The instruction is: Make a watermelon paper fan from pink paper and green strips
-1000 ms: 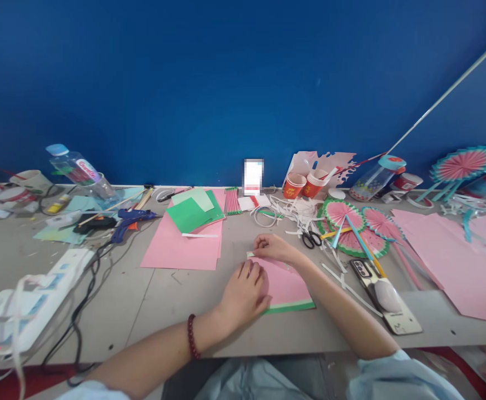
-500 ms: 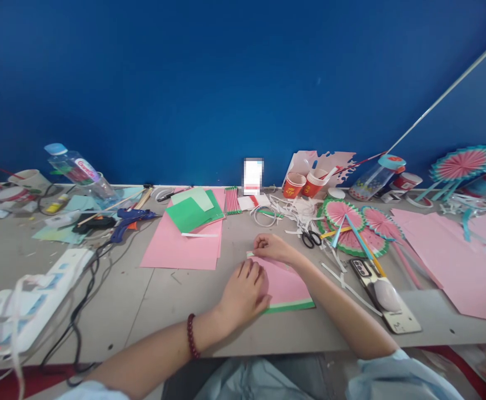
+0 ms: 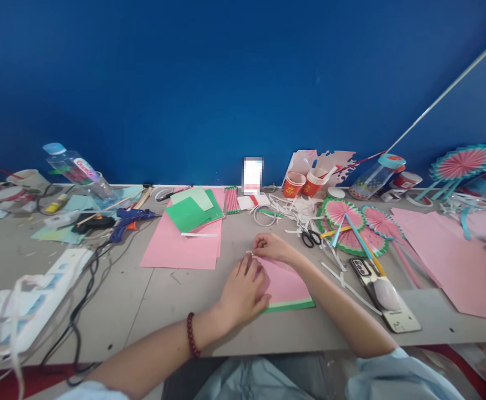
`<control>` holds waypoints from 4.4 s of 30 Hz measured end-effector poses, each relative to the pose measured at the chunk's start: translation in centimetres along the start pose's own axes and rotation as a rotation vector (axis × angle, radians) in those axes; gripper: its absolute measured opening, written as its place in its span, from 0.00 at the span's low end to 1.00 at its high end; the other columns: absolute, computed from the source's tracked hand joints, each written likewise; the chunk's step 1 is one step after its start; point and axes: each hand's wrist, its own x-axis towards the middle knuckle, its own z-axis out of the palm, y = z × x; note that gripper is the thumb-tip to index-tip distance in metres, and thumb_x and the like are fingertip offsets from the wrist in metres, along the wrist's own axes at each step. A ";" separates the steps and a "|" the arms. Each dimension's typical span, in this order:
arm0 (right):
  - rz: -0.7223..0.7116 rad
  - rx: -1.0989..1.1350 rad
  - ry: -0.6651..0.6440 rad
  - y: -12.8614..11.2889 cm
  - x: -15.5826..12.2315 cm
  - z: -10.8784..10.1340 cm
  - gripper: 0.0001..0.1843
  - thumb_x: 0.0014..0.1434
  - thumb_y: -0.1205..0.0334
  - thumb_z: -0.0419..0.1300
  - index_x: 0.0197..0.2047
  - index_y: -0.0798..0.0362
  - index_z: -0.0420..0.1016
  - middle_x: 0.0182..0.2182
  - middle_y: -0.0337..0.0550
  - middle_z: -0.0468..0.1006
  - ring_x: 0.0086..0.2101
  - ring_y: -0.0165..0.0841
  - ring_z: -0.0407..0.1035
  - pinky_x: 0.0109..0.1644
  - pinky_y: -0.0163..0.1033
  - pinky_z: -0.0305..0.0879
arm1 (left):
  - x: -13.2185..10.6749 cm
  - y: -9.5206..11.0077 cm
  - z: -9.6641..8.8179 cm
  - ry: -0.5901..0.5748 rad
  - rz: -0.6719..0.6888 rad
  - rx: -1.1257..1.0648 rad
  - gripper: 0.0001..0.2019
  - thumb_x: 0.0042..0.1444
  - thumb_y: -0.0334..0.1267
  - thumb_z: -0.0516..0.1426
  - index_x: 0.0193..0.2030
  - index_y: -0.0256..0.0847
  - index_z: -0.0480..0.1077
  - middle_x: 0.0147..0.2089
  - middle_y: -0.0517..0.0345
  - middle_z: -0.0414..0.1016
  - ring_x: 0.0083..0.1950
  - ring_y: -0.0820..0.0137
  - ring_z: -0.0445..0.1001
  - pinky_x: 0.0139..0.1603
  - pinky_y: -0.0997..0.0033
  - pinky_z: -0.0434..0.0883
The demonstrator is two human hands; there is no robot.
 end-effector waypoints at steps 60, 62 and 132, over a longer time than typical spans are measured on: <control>-0.008 -0.132 0.039 -0.3 -0.2 0.0 0.03 0.46 0.65 0.60 0.27 0.54 0.71 0.22 0.34 0.71 0.24 0.26 0.64 0.27 0.30 0.57 | -0.1 -0.1 0.1 -0.058 -0.026 -0.005 0.26 0.59 0.51 0.51 0.58 0.35 0.63 0.62 0.37 0.61 0.67 0.44 0.51 0.61 0.47 0.57; -0.008 -0.137 0.036 -0.3 -0.2 -0.1 0.03 0.47 0.64 0.60 0.28 0.54 0.71 0.22 0.35 0.72 0.24 0.26 0.64 0.27 0.30 0.57 | -0.1 -0.1 0.1 -0.052 -0.031 -0.011 0.26 0.59 0.51 0.51 0.58 0.36 0.63 0.62 0.37 0.60 0.67 0.44 0.51 0.61 0.47 0.57; 0.051 -0.313 0.048 -0.4 -2.0 -2.4 0.04 0.50 0.68 0.57 0.25 0.53 0.68 0.15 0.32 0.70 0.15 0.26 0.64 0.23 0.31 0.55 | 1.4 -1.2 -0.8 -0.101 -0.105 -0.055 0.34 0.58 0.53 0.51 0.64 0.31 0.55 0.59 0.41 0.65 0.58 0.54 0.61 0.58 0.55 0.59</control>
